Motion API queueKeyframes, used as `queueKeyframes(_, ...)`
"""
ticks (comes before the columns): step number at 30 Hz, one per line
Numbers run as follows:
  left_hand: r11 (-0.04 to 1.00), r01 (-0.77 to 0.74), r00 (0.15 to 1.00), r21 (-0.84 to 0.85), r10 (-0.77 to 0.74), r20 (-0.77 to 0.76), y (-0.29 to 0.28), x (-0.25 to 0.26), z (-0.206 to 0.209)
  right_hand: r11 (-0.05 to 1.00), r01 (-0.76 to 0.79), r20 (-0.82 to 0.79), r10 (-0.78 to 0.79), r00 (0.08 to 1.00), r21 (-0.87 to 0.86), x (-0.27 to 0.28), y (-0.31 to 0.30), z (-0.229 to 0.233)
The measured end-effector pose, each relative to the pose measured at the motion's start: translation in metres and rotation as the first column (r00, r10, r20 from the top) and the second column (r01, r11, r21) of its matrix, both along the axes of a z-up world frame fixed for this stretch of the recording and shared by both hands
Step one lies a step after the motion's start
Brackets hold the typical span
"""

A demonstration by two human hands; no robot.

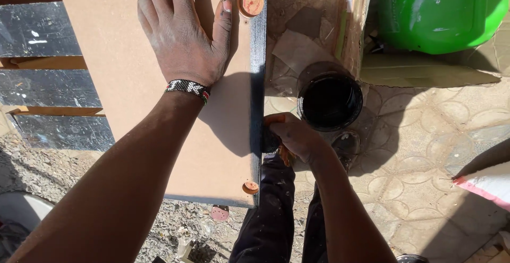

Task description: Painting a wooden furniture component with black paint using a sponge

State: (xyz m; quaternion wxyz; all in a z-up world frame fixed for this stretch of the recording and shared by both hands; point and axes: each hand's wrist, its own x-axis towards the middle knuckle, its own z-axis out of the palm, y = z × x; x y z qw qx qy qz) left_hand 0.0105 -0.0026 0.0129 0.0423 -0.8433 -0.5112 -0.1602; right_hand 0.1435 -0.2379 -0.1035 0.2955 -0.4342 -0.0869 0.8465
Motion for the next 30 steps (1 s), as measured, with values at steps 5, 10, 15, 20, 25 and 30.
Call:
queueKeyframes(5, 0.999, 0.007, 0.999, 0.048, -0.009, 0.044, -0.001, -0.001, -0.001, 0.973, -0.224, 0.064, 0.221, 0.973, 0.054, -0.015, -0.058, -0.022)
queueKeyframes(10, 0.996, -0.005, 0.994, 0.084, -0.005, 0.111, -0.001, -0.006, -0.006, 0.718, -0.692, 0.315, 0.676, 0.667, -0.075, 0.02, -0.05, 0.054)
queueKeyframes(15, 0.992, -0.04, 0.99, -0.119, 0.055, 0.128, -0.035, -0.015, -0.013, 0.932, -0.004, 0.803, -0.311, 0.508, 0.363, 0.055, -0.003, 0.116)
queueKeyframes(20, 0.997, -0.027, 0.995, -0.074, 0.034, 0.093, -0.054, -0.023, -0.012, 0.57, -0.566, 0.801, -0.478, 0.36, 0.595, 0.018, 0.052, 0.147)
queueKeyframes(25, 0.999, -0.023, 0.998, -0.047, 0.026, 0.052, -0.053, -0.021, -0.015, 0.58, -0.616, 0.845, -0.407, 0.347, 0.533, -0.023, -0.052, 0.114)
queueKeyframes(30, 0.999, -0.016, 0.993, -0.046, 0.021, 0.118, -0.053, -0.021, -0.013, 0.494, -0.667, 0.779, -0.034, 0.626, 0.557, -0.045, -0.152, 0.116)
